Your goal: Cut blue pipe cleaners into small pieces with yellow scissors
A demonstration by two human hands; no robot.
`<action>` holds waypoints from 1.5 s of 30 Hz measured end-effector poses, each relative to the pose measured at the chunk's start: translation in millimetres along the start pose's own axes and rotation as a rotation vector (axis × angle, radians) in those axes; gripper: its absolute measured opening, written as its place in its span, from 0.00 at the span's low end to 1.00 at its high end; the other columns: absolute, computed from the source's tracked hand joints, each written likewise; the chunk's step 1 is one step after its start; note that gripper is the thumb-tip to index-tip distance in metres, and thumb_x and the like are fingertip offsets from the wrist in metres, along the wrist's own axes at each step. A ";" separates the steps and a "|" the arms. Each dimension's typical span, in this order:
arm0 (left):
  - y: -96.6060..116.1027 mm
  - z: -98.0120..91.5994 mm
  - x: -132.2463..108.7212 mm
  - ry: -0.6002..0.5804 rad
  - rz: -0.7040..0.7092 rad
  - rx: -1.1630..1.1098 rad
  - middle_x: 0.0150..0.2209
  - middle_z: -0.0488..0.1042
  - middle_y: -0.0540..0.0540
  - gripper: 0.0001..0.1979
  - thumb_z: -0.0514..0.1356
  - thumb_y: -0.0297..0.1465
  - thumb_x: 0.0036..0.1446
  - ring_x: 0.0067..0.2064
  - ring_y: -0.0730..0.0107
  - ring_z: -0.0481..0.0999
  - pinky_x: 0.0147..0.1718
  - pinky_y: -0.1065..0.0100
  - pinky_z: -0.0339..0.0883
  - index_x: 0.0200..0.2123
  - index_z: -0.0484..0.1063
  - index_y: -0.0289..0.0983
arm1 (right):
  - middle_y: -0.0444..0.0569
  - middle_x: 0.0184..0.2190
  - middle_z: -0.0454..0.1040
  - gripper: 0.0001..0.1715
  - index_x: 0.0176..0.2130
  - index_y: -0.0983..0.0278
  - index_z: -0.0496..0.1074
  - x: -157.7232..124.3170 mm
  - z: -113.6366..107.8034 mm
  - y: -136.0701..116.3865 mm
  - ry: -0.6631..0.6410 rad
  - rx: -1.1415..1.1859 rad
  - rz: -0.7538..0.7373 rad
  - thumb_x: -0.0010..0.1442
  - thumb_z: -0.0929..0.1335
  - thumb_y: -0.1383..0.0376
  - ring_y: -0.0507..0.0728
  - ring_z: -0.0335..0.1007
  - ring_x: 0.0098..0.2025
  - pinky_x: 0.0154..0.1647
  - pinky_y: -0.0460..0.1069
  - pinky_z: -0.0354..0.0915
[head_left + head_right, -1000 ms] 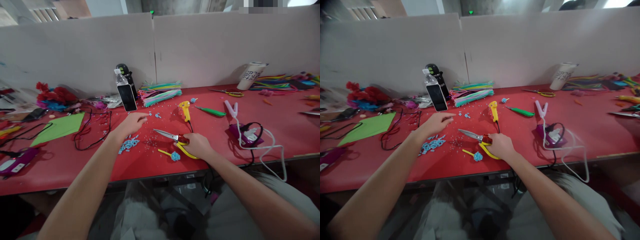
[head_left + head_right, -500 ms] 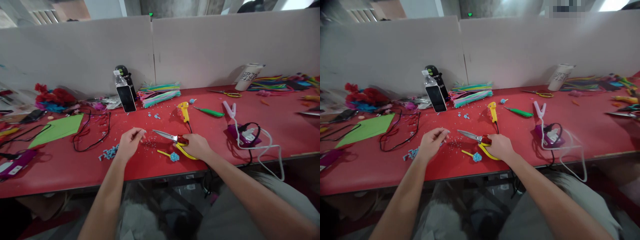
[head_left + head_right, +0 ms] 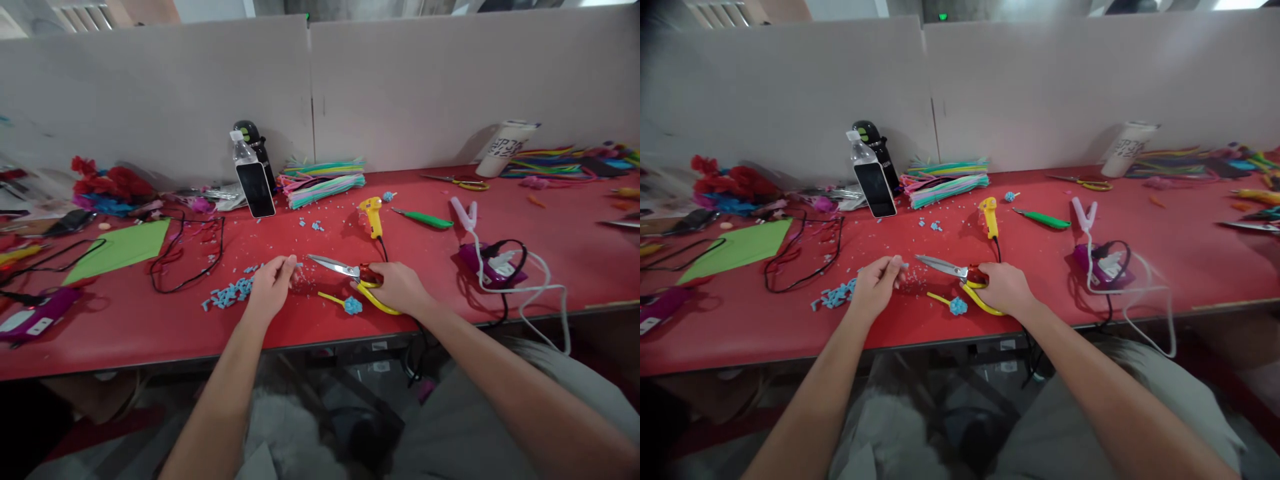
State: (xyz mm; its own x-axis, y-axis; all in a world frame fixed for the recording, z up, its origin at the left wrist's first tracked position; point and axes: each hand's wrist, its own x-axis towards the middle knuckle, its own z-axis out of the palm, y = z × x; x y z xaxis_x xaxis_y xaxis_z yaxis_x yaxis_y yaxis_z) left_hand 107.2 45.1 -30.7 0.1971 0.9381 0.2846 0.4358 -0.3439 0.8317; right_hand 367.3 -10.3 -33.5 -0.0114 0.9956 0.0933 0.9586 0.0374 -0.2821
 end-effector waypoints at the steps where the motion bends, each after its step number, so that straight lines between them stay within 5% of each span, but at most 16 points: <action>1: 0.4 0.4 -0.2 0.000 0.003 0.008 0.22 0.70 0.50 0.19 0.51 0.42 0.62 0.23 0.77 0.68 0.25 0.74 0.61 0.26 0.69 0.36 | 0.47 0.26 0.75 0.23 0.30 0.59 0.71 -0.2 -0.6 -0.7 -0.006 -0.002 -0.005 0.53 0.64 0.44 0.54 0.68 0.28 0.24 0.46 0.47; 15: -9.0 4.9 2.0 0.083 0.057 -0.110 0.30 0.76 0.47 0.10 0.62 0.36 0.53 0.32 0.71 0.75 0.34 0.71 0.69 0.35 0.75 0.36 | 0.47 0.26 0.75 0.23 0.28 0.59 0.70 -0.2 -0.8 -2.1 -0.025 -0.045 0.006 0.53 0.63 0.43 0.55 0.69 0.28 0.24 0.46 0.46; 29: -6.8 1.6 1.7 0.071 0.117 -0.029 0.35 0.77 0.46 0.08 0.60 0.34 0.54 0.37 0.71 0.75 0.41 0.69 0.69 0.35 0.75 0.37 | 0.47 0.27 0.75 0.23 0.28 0.59 0.70 -0.2 -1.0 -2.7 -0.037 -0.050 0.024 0.52 0.64 0.43 0.55 0.71 0.30 0.24 0.47 0.48; 34: -3.4 3.4 1.6 0.044 0.072 -0.206 0.46 0.76 0.40 0.09 0.59 0.36 0.55 0.44 0.67 0.76 0.45 0.65 0.69 0.36 0.71 0.36 | 0.48 0.28 0.75 0.24 0.29 0.59 0.71 -0.2 -1.2 -3.1 -0.038 -0.060 0.024 0.53 0.63 0.43 0.56 0.70 0.30 0.24 0.47 0.47; 45: -4.8 3.3 1.7 0.019 -0.013 -0.263 0.35 0.76 0.45 0.16 0.62 0.36 0.52 0.34 0.70 0.78 0.36 0.68 0.71 0.43 0.67 0.37 | 0.47 0.27 0.75 0.25 0.29 0.59 0.70 0.8 1.0 -1.5 -0.049 -0.072 0.020 0.53 0.63 0.42 0.55 0.70 0.30 0.24 0.47 0.47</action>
State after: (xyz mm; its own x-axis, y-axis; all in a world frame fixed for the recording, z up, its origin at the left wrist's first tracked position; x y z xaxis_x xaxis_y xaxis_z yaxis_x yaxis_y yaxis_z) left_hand 108.4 48.2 -35.8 0.1751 0.9438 0.2804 0.1946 -0.3124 0.9298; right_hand 365.6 -9.5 -33.9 -0.0040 0.9992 0.0406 0.9767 0.0126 -0.2142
